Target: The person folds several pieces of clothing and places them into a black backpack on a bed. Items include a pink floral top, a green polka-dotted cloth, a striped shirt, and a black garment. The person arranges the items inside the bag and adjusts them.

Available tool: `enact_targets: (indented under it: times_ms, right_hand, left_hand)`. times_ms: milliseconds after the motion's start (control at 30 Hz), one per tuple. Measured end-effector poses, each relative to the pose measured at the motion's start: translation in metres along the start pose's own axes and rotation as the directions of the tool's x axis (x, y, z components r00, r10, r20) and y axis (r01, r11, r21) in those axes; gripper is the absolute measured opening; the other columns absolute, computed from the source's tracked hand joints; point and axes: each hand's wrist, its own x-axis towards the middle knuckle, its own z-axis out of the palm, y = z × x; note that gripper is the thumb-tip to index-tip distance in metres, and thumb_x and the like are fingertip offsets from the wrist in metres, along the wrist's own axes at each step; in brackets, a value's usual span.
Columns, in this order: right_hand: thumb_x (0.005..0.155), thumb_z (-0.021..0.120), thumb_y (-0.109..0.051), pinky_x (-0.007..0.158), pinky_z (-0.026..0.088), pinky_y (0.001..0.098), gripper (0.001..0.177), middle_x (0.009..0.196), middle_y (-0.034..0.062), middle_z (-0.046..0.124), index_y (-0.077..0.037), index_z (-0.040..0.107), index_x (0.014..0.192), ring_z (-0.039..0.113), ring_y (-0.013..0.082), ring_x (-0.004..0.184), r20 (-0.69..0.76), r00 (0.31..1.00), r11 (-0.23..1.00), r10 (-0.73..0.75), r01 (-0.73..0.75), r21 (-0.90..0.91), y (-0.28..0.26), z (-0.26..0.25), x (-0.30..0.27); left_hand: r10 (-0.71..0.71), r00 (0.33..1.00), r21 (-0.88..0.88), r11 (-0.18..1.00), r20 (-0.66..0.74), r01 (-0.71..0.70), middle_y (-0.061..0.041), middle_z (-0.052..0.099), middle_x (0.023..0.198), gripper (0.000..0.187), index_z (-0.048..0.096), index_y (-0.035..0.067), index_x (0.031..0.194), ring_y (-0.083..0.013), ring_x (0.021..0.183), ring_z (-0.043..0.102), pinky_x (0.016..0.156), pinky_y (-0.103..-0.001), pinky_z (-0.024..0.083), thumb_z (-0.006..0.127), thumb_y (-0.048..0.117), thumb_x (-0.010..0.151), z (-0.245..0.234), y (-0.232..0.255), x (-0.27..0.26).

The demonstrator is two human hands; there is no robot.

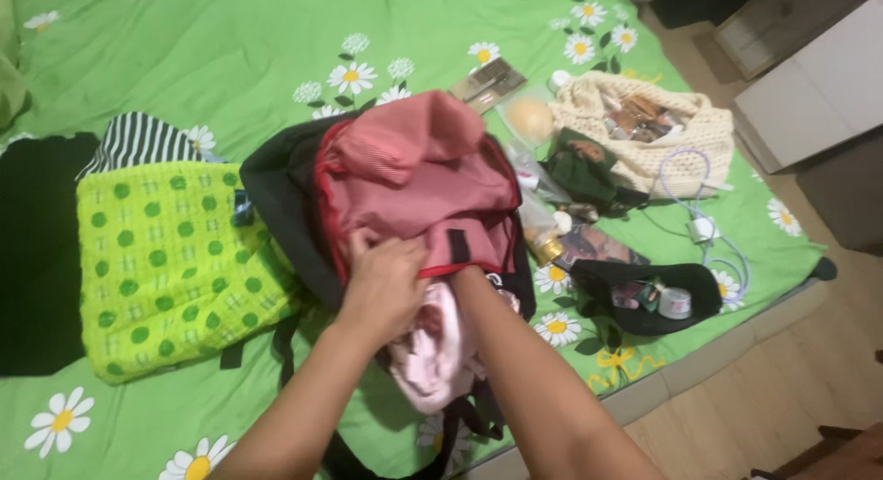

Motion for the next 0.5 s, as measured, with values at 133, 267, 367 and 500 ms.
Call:
enact_targets:
  times_ms: [133, 267, 367, 500]
  right_hand:
    - [0.086, 0.064, -0.044, 0.109, 0.045, 0.0478, 0.054, 0.133, 0.0165, 0.065, -0.012, 0.068, 0.130, 0.059, 0.0360, 0.127, -0.031, 0.998, 0.993, 0.061, -0.063, -0.101, 0.006, 0.014, -0.007]
    - [0.091, 0.060, -0.041, 0.110, 0.045, 0.0481, 0.049, 0.133, 0.0168, 0.066, -0.013, 0.068, 0.130, 0.060, 0.0364, 0.126, -0.040, 0.998, 0.992, 0.046, -0.050, -0.117, -0.005, 0.039, -0.004]
    - [0.094, 0.056, -0.039, 0.111, 0.045, 0.0483, 0.046, 0.132, 0.0170, 0.066, -0.013, 0.068, 0.130, 0.061, 0.0368, 0.126, -0.016, 1.000, 0.996, -0.007, 0.006, -0.084, -0.015, 0.038, 0.008]
    - [0.098, 0.052, -0.036, 0.112, 0.045, 0.0485, 0.043, 0.131, 0.0173, 0.067, -0.013, 0.068, 0.131, 0.061, 0.0373, 0.126, 0.136, 0.991, 0.993, 0.018, -0.002, -0.117, -0.027, 0.024, -0.029]
  left_hand:
    - [-0.081, 0.968, -0.057, 0.994, 0.239, 0.097, -0.015, 0.072, 0.094, 0.016, 0.071, 0.008, 0.089, -0.0323, 0.100, 0.065, 0.106, -0.057, 0.030, 0.066, 0.023, 0.084, -0.007, -0.010, 0.003]
    - [-0.070, 0.931, -0.082, 0.991, 0.358, 0.106, -0.014, 0.073, 0.094, 0.020, 0.074, 0.009, 0.094, -0.0329, 0.099, 0.066, 0.106, -0.057, 0.027, 0.071, 0.023, 0.080, -0.011, -0.047, -0.008]
    - [-0.074, 0.951, -0.053, 0.994, 0.300, 0.094, -0.013, 0.073, 0.092, 0.020, 0.074, 0.009, 0.091, -0.0314, 0.098, 0.066, 0.105, -0.053, 0.031, 0.073, 0.023, 0.077, -0.009, -0.064, -0.008]
    - [-0.120, 0.931, 0.053, 0.993, 0.343, 0.109, -0.013, 0.072, 0.088, 0.019, 0.075, 0.009, 0.083, -0.0321, 0.094, 0.064, 0.104, -0.047, 0.035, 0.075, 0.027, 0.078, -0.003, -0.069, -0.013]
